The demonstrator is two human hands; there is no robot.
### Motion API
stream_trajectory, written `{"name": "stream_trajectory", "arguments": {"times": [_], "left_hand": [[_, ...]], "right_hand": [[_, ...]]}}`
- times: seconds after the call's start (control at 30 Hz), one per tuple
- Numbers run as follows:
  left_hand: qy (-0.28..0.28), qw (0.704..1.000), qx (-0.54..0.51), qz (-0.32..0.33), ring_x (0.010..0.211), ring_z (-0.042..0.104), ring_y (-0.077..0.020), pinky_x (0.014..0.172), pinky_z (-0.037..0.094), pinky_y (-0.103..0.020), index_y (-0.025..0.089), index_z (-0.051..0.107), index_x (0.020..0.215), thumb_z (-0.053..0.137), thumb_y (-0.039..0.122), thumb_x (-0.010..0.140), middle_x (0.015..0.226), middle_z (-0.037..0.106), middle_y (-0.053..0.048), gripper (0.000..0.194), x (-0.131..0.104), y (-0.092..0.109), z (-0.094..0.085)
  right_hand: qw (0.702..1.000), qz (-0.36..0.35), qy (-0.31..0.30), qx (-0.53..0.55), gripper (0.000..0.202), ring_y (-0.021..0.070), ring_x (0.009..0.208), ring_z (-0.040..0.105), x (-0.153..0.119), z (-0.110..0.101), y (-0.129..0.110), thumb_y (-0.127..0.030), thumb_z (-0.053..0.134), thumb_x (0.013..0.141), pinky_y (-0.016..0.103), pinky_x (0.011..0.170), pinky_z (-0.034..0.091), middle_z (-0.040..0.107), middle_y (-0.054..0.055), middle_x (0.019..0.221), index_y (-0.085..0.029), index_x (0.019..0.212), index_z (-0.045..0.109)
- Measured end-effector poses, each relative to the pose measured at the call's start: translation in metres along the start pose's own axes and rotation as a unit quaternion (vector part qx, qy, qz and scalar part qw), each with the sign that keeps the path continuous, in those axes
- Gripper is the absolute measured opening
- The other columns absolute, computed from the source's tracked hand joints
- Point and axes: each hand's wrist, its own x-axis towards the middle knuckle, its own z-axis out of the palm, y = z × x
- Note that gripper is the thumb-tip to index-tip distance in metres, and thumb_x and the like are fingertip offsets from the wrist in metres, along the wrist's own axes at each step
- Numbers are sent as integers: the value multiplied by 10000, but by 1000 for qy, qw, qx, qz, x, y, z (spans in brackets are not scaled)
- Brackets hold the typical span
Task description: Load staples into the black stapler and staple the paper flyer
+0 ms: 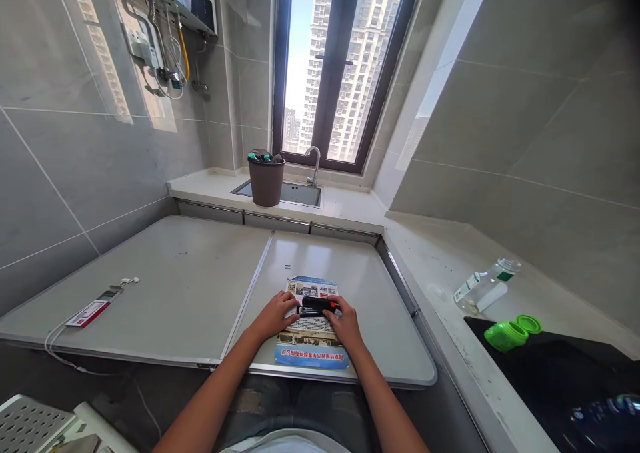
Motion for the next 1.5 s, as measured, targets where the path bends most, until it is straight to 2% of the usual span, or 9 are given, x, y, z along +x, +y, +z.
{"name": "stream_trajectory", "arguments": {"times": [0.2, 0.33, 0.47, 0.63, 0.8, 0.87, 1.03, 1.23, 1.5], "left_hand": [[10, 999, -37, -5, 1148, 568, -305, 1016, 466, -454, 248, 750, 1181, 700, 346, 952, 1208, 668, -116, 254, 0, -3, 1], [22, 998, -63, -14, 1142, 574, -302, 1031, 458, -453, 245, 760, 1158, 739, 322, 917, 1189, 674, -115, 254, -1, -6, 2], [14, 998, -55, -19, 1159, 574, -302, 1027, 465, -437, 244, 759, 1178, 723, 328, 934, 1207, 675, -116, 260, 0, -6, 1], [9, 999, -45, -23, 1103, 619, -302, 1005, 456, -433, 242, 794, 1116, 688, 337, 969, 1121, 709, -115, 204, 0, -5, 0], [50, 989, -131, -47, 1099, 667, -278, 1016, 474, -399, 248, 789, 1118, 680, 323, 964, 1160, 738, -91, 204, -2, -2, -5], [68, 976, -192, -71, 972, 688, -248, 922, 509, -363, 228, 768, 1102, 679, 366, 963, 1067, 754, -71, 216, -1, -1, -9], [38, 925, -357, -127, 630, 585, -147, 644, 470, -279, 162, 709, 1037, 752, 545, 894, 837, 686, -23, 411, 1, -6, -14], [36, 859, -489, -145, 649, 620, -141, 683, 506, -283, 146, 681, 1055, 814, 625, 825, 817, 666, -22, 548, 4, -13, -19], [47, 787, -574, -223, 753, 638, -141, 725, 527, -269, 139, 694, 1021, 818, 665, 812, 948, 699, -57, 580, 2, -12, -12]], "right_hand": [[994, 78, 70, 30, 370, 338, 1026, 784, 0, 5, 11, -472, 814, 743, 540, 1027, 588, 831, 108, 1082, -219, 1012, 832], [991, 97, 75, 60, 366, 351, 1006, 797, 2, 6, 15, -495, 841, 702, 540, 1021, 601, 836, 118, 1035, -214, 937, 851], [997, 60, 53, -2, 341, 331, 1049, 780, 1, 2, 7, -427, 794, 790, 521, 1003, 606, 825, 105, 1104, -232, 1067, 833], [997, -33, -37, -59, 547, 296, 1218, 705, 6, 5, -3, -249, 792, 779, 489, 1089, 549, 749, 107, 1305, -242, 1321, 715], [988, -63, -25, -141, 284, 291, 1075, 710, 1, 11, -15, -165, 740, 798, 469, 984, 572, 769, 87, 1116, -227, 1074, 721], [977, -124, -4, -173, 253, 294, 1070, 679, -4, 12, -24, -94, 683, 800, 470, 971, 567, 747, 83, 1059, -231, 1010, 707], [939, -280, 1, -200, 543, 301, 1248, 608, -14, 18, -47, 47, 521, 751, 519, 1100, 530, 716, 98, 1220, -252, 1161, 715], [906, -348, 34, -238, 598, 278, 1268, 635, -12, 27, -56, 17, 452, 924, 500, 1045, 560, 755, 54, 1312, -291, 1389, 666], [889, -366, 18, -276, 476, 264, 1289, 661, -15, 39, -55, -98, 479, 1062, 461, 1042, 539, 776, 44, 1296, -333, 1433, 662]]}}
